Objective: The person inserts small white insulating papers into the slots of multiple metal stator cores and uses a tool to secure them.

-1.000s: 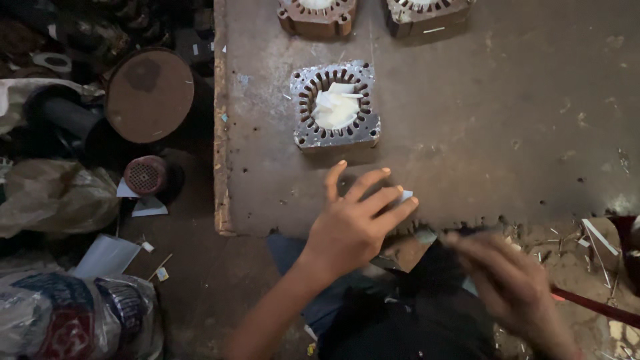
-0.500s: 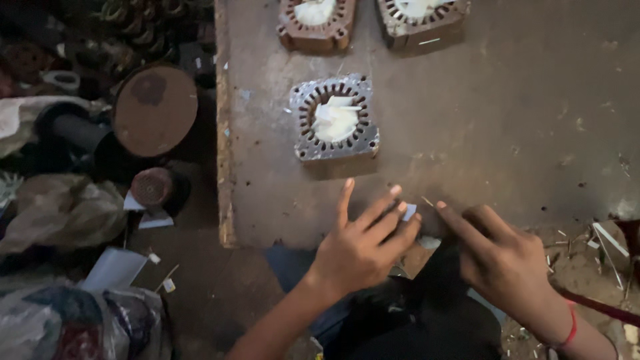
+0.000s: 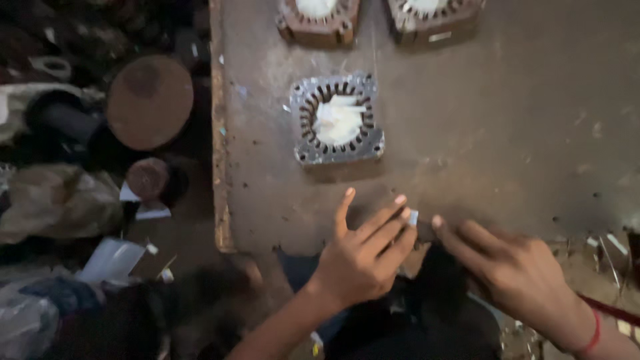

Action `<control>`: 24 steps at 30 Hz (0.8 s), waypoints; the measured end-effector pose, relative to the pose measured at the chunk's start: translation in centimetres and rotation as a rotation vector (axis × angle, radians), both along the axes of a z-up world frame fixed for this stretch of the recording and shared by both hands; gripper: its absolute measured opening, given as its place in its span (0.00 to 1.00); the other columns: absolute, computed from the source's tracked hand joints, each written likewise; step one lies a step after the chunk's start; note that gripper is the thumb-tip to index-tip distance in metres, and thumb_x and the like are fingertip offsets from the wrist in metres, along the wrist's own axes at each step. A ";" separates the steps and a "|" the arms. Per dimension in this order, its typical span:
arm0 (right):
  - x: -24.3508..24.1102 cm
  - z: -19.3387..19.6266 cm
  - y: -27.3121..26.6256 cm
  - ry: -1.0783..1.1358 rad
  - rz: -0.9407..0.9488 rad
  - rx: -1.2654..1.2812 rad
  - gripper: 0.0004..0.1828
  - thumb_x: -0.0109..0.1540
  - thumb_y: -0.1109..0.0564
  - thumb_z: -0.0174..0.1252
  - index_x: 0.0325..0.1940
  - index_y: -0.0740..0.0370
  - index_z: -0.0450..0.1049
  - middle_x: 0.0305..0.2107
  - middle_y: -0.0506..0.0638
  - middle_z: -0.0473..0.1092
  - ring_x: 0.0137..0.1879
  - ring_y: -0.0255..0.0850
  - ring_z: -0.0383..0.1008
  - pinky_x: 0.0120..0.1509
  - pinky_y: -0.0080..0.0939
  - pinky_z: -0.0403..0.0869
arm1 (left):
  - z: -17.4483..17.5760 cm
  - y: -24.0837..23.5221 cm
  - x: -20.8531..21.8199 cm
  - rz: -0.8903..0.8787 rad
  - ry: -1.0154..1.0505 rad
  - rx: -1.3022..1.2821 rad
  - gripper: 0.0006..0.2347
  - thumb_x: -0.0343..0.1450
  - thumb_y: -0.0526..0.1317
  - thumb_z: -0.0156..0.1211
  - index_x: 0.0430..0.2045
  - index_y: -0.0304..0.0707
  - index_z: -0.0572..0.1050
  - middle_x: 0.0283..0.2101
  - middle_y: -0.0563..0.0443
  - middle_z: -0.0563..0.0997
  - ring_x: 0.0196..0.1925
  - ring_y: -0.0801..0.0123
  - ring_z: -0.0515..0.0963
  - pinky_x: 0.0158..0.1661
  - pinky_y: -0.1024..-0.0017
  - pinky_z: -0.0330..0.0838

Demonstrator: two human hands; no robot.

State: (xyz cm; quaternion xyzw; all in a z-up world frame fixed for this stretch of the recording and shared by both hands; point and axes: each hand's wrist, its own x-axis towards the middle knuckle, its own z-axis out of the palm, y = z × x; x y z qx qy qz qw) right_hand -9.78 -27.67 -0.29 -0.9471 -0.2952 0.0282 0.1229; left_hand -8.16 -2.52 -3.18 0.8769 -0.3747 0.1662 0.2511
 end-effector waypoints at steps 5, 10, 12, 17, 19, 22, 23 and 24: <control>0.2 -1.2 -1.0 -0.038 0.166 -0.137 0.43 0.45 0.62 0.61 0.67 0.64 0.69 0.35 0.50 0.69 0.31 0.45 0.74 0.30 0.45 0.76 | -0.4 -0.4 0.2 0.021 -0.022 0.031 0.15 0.76 0.42 0.58 0.54 0.33 0.79 0.54 0.48 0.81 0.68 0.62 0.75 0.71 0.35 0.43; 1.4 -1.8 -3.0 0.127 0.310 -0.251 0.41 0.52 0.59 0.62 0.72 0.59 0.68 0.39 0.45 0.71 0.30 0.38 0.74 0.32 0.42 0.75 | -0.1 0.0 0.2 0.001 0.065 0.012 0.16 0.74 0.45 0.60 0.53 0.36 0.79 0.53 0.51 0.81 0.69 0.61 0.74 0.70 0.32 0.38; 2.2 -1.4 -3.4 0.203 0.255 -0.187 0.49 0.43 0.59 0.65 0.71 0.50 0.73 0.47 0.41 0.76 0.27 0.37 0.76 0.29 0.40 0.75 | 0.0 0.0 0.2 -0.009 0.042 -0.027 0.17 0.72 0.46 0.62 0.50 0.34 0.79 0.52 0.49 0.81 0.67 0.59 0.74 0.68 0.34 0.40; 2.0 -0.2 -3.6 0.210 -0.238 0.925 0.16 0.60 0.70 0.56 0.51 0.67 0.77 0.31 0.50 0.73 0.28 0.31 0.71 0.29 0.31 0.68 | 1.2 0.4 -0.5 -0.048 -0.140 -0.134 0.04 0.75 0.37 0.67 0.42 0.46 0.82 0.46 0.59 0.82 0.60 0.69 0.80 0.73 0.46 0.50; 1.9 -0.1 -3.4 0.254 -0.356 0.988 0.15 0.64 0.70 0.55 0.54 0.71 0.77 0.27 0.49 0.72 0.24 0.28 0.67 0.26 0.29 0.64 | 2.6 1.0 0.7 0.003 -0.249 -0.253 0.03 0.76 0.33 0.67 0.40 0.45 0.82 0.44 0.57 0.83 0.55 0.67 0.82 0.70 0.51 0.53; 1.8 -0.5 -3.3 0.181 -0.274 0.908 0.13 0.65 0.70 0.55 0.54 0.72 0.77 0.29 0.49 0.71 0.23 0.28 0.68 0.26 0.29 0.64 | 3.5 1.8 6.8 0.219 -0.258 -0.365 0.06 0.75 0.32 0.59 0.41 0.41 0.81 0.45 0.52 0.83 0.52 0.64 0.81 0.69 0.55 0.56; 1.7 -0.6 -3.3 0.171 -0.266 0.950 0.13 0.66 0.70 0.55 0.54 0.71 0.76 0.29 0.49 0.71 0.23 0.28 0.67 0.25 0.28 0.64 | 3.4 2.2 9.0 0.234 -0.229 -0.325 0.05 0.76 0.33 0.60 0.41 0.41 0.81 0.45 0.53 0.83 0.54 0.62 0.81 0.67 0.56 0.58; 1.6 -0.8 -3.2 0.161 -0.258 0.992 0.13 0.66 0.70 0.55 0.55 0.71 0.76 0.29 0.48 0.71 0.22 0.27 0.67 0.25 0.26 0.64 | 3.1 2.6 10.9 0.249 -0.199 -0.286 0.04 0.76 0.34 0.60 0.42 0.40 0.81 0.46 0.54 0.84 0.56 0.60 0.81 0.64 0.57 0.59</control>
